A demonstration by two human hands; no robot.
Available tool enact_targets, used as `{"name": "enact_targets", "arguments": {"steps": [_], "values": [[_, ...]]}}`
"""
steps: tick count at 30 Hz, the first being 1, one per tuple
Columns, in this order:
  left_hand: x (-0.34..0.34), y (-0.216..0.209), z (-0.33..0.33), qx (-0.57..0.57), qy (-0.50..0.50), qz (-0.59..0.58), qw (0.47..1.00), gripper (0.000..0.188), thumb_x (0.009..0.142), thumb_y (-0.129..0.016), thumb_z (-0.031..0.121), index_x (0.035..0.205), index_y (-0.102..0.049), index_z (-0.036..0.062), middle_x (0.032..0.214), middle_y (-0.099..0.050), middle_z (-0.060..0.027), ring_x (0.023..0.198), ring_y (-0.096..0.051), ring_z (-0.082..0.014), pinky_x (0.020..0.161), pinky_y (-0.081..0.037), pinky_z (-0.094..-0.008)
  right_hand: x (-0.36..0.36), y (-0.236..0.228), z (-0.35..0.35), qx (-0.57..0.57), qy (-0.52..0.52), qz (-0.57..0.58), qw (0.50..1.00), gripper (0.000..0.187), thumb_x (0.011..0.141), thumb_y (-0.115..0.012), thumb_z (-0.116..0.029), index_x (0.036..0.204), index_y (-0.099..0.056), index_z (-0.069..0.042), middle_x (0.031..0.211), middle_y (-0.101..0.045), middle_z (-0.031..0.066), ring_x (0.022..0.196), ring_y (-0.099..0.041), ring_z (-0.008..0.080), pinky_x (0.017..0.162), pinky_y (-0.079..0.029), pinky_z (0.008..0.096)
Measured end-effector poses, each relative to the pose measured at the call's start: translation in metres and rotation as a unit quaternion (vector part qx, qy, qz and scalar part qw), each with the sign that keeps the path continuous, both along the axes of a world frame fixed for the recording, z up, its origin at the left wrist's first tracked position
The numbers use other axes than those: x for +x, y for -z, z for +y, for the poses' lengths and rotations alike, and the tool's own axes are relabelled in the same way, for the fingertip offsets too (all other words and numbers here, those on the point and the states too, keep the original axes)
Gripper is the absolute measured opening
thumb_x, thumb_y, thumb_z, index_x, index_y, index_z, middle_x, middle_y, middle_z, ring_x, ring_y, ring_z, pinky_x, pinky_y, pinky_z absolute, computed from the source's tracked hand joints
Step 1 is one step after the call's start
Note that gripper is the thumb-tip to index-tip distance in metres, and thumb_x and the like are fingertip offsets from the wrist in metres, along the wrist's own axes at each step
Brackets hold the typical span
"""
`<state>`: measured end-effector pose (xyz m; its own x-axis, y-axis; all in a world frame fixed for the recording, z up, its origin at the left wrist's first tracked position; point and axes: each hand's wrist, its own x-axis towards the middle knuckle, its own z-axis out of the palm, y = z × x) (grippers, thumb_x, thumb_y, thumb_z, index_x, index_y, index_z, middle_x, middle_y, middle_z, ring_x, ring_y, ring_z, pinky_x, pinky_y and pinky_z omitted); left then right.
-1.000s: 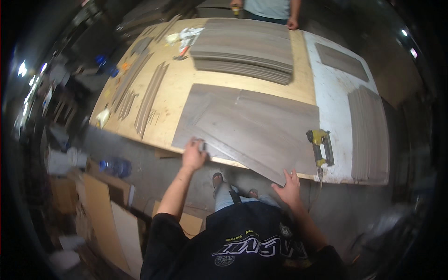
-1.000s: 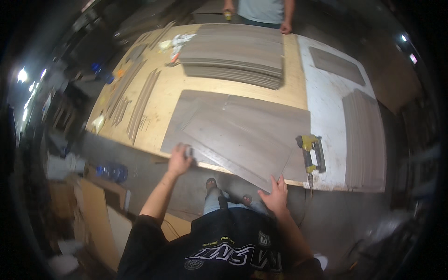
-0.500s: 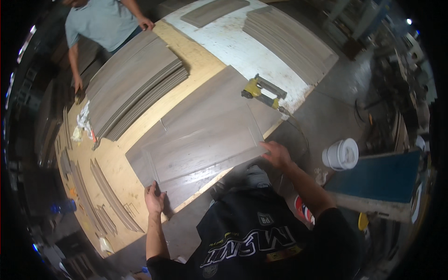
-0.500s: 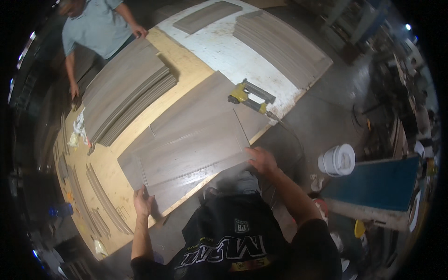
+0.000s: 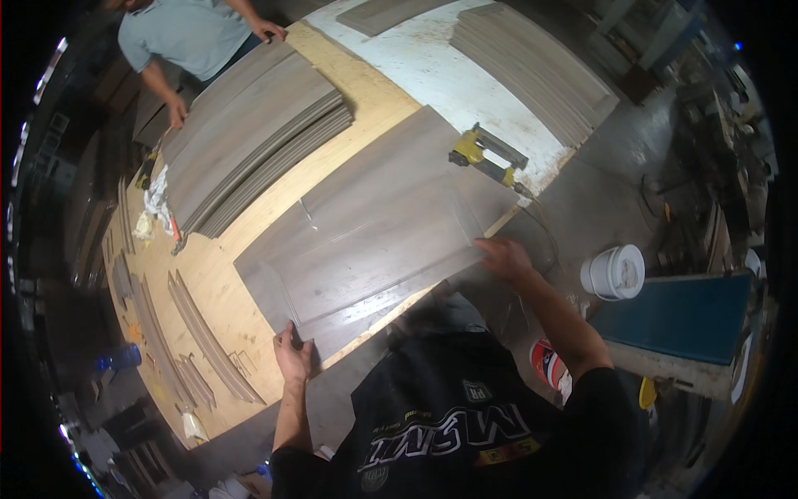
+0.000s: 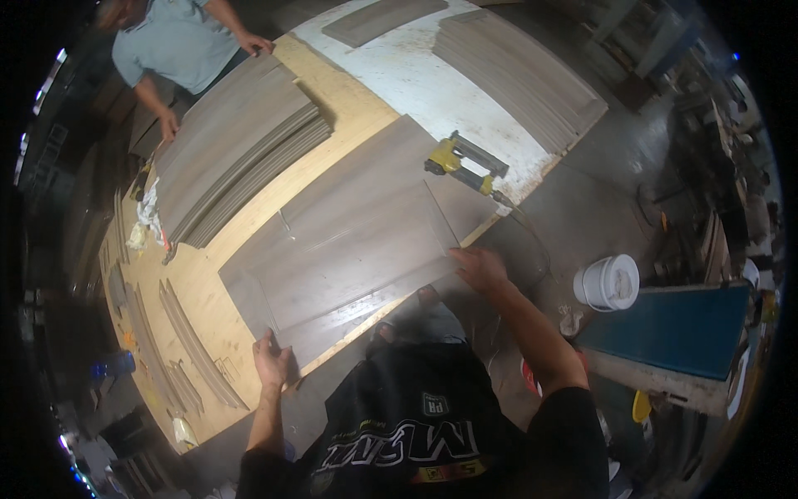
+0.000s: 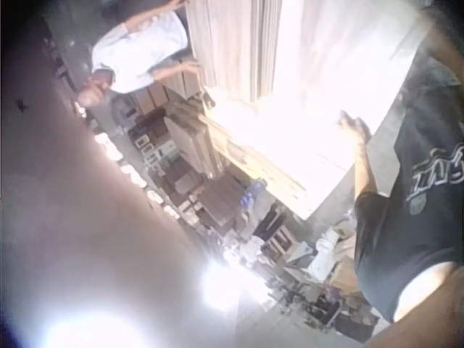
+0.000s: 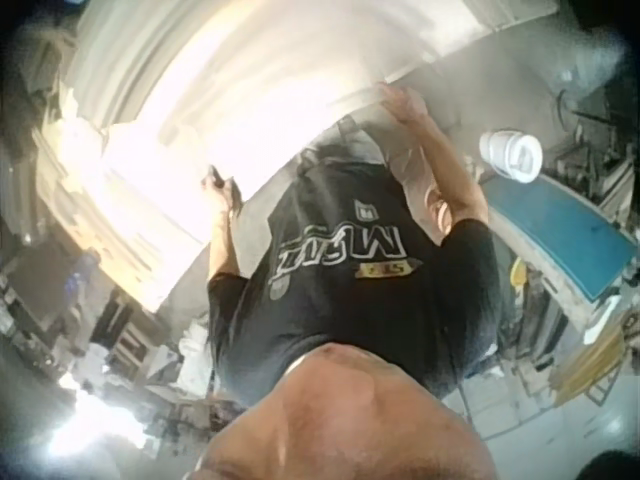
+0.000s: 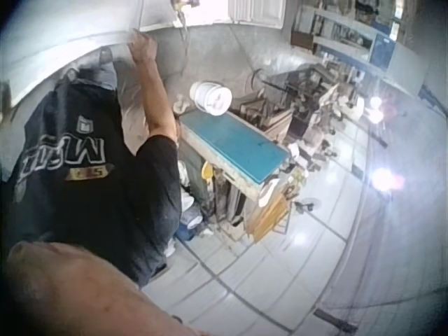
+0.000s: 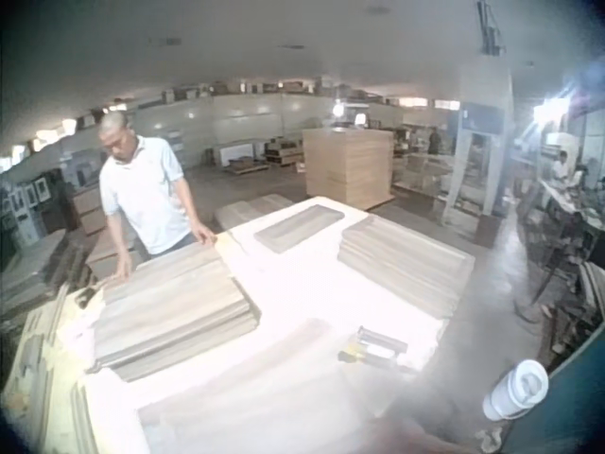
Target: Assembling wooden panels for furniture using a pneumatic nail gun and a hammer.
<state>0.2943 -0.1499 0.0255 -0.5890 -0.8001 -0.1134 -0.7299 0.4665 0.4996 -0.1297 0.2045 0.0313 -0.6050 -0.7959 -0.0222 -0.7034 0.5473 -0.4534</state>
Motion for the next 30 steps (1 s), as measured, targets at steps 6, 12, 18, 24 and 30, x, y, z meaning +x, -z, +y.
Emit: {"name": "enact_targets", "arguments": {"steps": [6, 12, 18, 24, 30], "values": [[0.038, -0.001, 0.059, 0.037, -0.062, 0.035, 0.997, 0.069, 0.076, -0.081, 0.001, 0.140, -0.054, 0.0040, 0.117, -0.054, -0.0175, 0.108, -0.056, -0.0334, 0.099, -0.047, -0.0393, -0.029, -0.011, -0.040, 0.004, -0.041, -0.006, 0.999, 0.047, 0.080, -0.074, -0.015, 0.127, -0.065, -0.014, 0.114, -0.066, 0.0102, 0.107, -0.064, 0.0344, 0.093, -0.053, 0.0448], [0.033, 0.014, 0.079, -0.026, -0.079, 0.041, 0.996, 0.066, 0.079, -0.078, -0.005, 0.140, -0.054, 0.0048, 0.114, -0.054, -0.0150, 0.105, -0.056, -0.0288, 0.093, -0.051, -0.0378, -0.061, 0.010, -0.049, -0.018, -0.078, -0.063, 0.995, 0.049, 0.081, -0.076, -0.020, 0.129, -0.065, -0.016, 0.114, -0.065, 0.0105, 0.110, -0.062, 0.0341, 0.093, -0.052, 0.0454], [0.054, 0.052, 0.074, 0.029, -0.138, 0.166, 0.976, 0.065, 0.081, -0.071, -0.013, 0.140, -0.054, 0.0067, 0.112, -0.051, -0.0115, 0.095, -0.054, -0.0223, 0.082, -0.056, -0.0342, -0.073, 0.019, -0.053, 0.049, -0.106, -0.038, 0.992, 0.051, 0.082, -0.076, -0.025, 0.131, -0.063, -0.018, 0.115, -0.066, 0.0117, 0.110, -0.062, 0.0341, 0.094, -0.052, 0.0453], [0.032, 0.020, 0.076, -0.024, -0.104, 0.062, 0.992, 0.070, 0.079, -0.074, -0.012, 0.143, -0.054, 0.0079, 0.115, -0.052, -0.0162, 0.097, -0.057, -0.0265, 0.085, -0.057, -0.0332, -0.076, 0.027, -0.051, -0.034, -0.116, -0.001, 0.993, 0.053, 0.075, -0.082, -0.023, 0.125, -0.067, -0.017, 0.094, -0.065, 0.0090, 0.090, -0.064, 0.0291, 0.081, -0.053, 0.0412], [0.019, -0.012, 0.066, 0.035, -0.111, -0.003, 0.993, 0.068, 0.083, -0.079, 0.010, 0.144, -0.051, 0.0030, 0.116, -0.058, -0.0203, 0.106, -0.060, -0.0305, 0.091, -0.052, -0.0396, -0.066, 0.001, -0.058, -0.013, -0.093, -0.033, 0.995, 0.057, 0.074, -0.084, -0.023, 0.128, -0.066, -0.016, 0.095, -0.065, 0.0085, 0.086, -0.064, 0.0279, 0.079, -0.054, 0.0402]]}}
